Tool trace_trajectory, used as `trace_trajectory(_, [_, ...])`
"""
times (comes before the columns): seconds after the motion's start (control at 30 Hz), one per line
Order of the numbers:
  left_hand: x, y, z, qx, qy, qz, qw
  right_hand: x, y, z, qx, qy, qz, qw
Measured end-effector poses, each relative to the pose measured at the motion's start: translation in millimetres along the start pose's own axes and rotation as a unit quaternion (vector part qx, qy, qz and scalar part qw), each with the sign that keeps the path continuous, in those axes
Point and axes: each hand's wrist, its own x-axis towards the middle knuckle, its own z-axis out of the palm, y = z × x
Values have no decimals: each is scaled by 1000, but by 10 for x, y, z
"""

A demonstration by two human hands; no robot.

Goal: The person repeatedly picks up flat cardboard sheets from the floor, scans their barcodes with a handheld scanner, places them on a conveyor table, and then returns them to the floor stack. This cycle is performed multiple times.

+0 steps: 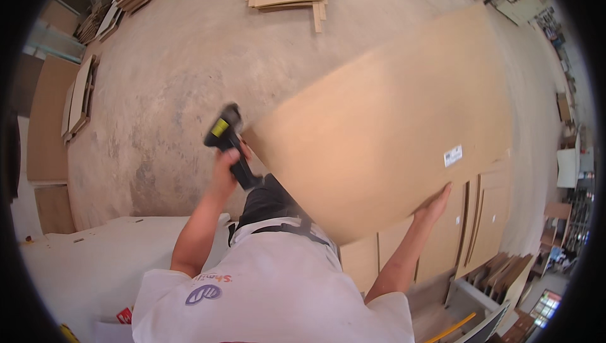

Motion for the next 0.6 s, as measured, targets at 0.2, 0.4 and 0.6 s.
trace_trajectory(0.2, [2355, 725, -592, 88, -7, -37, 995, 771, 595, 2025, 41, -298, 113, 947])
trace_trajectory(0.4, [4095, 420, -1481, -11, 87, -199, 976, 865, 1876, 4214, -49, -313, 143, 938])
trace_trajectory(0.6, [4353, 255, -1728, -85, 87, -346, 930, 1016, 2980, 5300, -104, -227, 247, 936])
